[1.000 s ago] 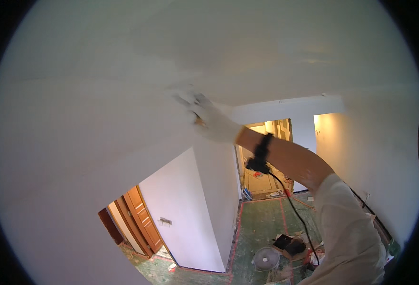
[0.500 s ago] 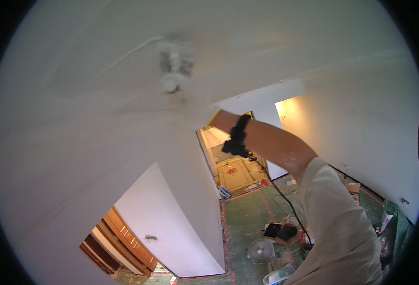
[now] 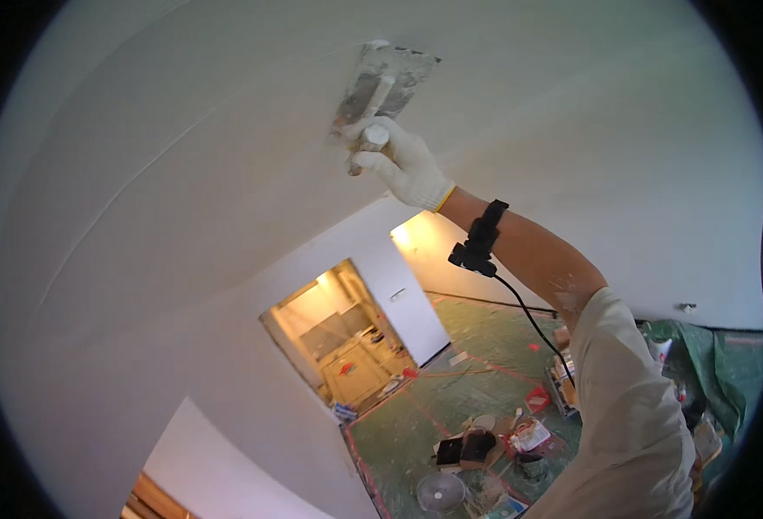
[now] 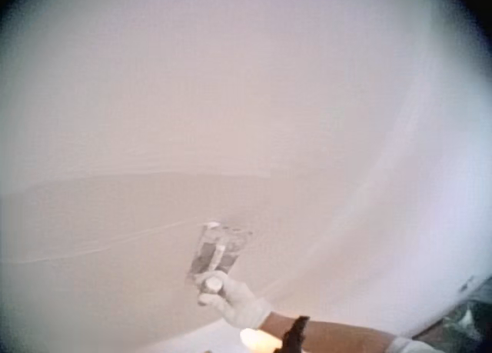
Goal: The person applies plaster to the ceiling using a trowel and a putty knife, repeatedly refilling the tools from a bucket. They spread the plaster across the surface and use the putty knife to smooth the edges and corners.
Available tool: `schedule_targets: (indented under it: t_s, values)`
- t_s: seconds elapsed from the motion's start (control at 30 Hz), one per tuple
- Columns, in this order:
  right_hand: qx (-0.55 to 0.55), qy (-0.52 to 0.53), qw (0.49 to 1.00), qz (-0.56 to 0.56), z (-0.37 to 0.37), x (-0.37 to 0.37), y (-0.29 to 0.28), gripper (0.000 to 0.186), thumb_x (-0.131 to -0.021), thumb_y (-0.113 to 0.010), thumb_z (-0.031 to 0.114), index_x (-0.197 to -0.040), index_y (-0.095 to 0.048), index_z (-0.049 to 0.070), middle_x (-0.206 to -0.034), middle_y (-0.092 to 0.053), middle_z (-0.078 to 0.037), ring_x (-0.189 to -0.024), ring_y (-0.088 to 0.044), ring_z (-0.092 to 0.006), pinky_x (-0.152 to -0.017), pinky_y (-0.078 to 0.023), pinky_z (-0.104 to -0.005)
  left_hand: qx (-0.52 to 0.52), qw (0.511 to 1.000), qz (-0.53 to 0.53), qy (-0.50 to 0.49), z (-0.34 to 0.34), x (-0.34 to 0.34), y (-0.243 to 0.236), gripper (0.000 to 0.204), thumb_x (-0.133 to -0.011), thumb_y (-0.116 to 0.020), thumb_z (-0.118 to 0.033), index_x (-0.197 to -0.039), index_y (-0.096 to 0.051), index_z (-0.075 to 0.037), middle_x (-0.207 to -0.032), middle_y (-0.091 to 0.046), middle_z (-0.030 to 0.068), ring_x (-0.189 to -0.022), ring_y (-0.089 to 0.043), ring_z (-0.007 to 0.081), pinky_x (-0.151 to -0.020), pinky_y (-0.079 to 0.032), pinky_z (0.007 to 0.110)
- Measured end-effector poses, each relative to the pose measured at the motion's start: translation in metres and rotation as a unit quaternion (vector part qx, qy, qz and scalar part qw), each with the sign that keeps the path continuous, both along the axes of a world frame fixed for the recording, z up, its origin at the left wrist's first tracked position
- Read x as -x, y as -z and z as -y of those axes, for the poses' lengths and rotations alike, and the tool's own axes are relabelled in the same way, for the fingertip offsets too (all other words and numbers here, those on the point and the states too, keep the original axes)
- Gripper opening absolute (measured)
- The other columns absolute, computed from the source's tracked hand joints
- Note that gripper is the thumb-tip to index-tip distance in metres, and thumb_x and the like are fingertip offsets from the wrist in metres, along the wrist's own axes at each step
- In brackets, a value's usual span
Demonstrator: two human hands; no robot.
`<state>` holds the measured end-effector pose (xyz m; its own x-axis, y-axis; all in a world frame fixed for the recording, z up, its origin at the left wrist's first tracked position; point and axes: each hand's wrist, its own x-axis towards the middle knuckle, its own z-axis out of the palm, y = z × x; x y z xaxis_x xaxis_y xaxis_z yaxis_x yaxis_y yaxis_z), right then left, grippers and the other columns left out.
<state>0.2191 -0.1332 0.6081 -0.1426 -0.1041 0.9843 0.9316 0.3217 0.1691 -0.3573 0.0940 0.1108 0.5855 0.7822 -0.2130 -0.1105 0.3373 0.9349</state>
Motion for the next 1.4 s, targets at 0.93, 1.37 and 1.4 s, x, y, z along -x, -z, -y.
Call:
schedule_targets:
  t_s: [0.93, 1.37, 1.4]
  values:
    - [0.093, -0.49, 0.648, -0.576, 0.192, 0.027, 0.266, 0.046, -0.1, -0.052, 0.05, -0.112, -0.062, 0.007, -0.103, -0.069, -0.009, -0.09, -0.068, -0.0224, -0.084, -0.057, -0.036, 0.003, 0.704, 0.059, 0.707, 0.162, -0.398, -0.114, 0.036, -0.099, -0.062, -0.011, -0.132, -0.052, -0.001, -0.1, -0.061, 0.0017, -0.075, -0.053, 0.0086, -0.06, -0.042, 0.022]
    - [0.726, -0.118, 0.576, -0.356, 0.296, -0.072, 0.366, 0.031, -0.096, -0.063, 0.033, -0.091, -0.065, 0.003, -0.075, -0.058, -0.004, -0.059, -0.048, -0.01, -0.05, -0.036, -0.0255, 0.042, 0.751, 0.124, 0.647, 0.173, -0.392, -0.047, 0.042, -0.096, -0.064, -0.014, -0.132, -0.048, -0.001, -0.084, -0.056, 0.0071, -0.059, -0.045, 0.0088, -0.047, -0.036, 0.023]
    - [0.704, 0.016, 0.644, -0.299, 0.289, -0.058, 0.366, 0.026, -0.093, -0.062, 0.03, -0.093, -0.064, 0.004, -0.082, -0.057, -0.006, -0.075, -0.053, -0.0141, -0.062, -0.041, -0.0288, 0.033, 0.773, 0.132, 0.619, 0.171, -0.387, -0.048, 0.042, -0.095, -0.064, -0.012, -0.132, -0.048, -0.001, -0.082, -0.055, 0.0064, -0.058, -0.046, 0.0087, -0.048, -0.037, 0.023]
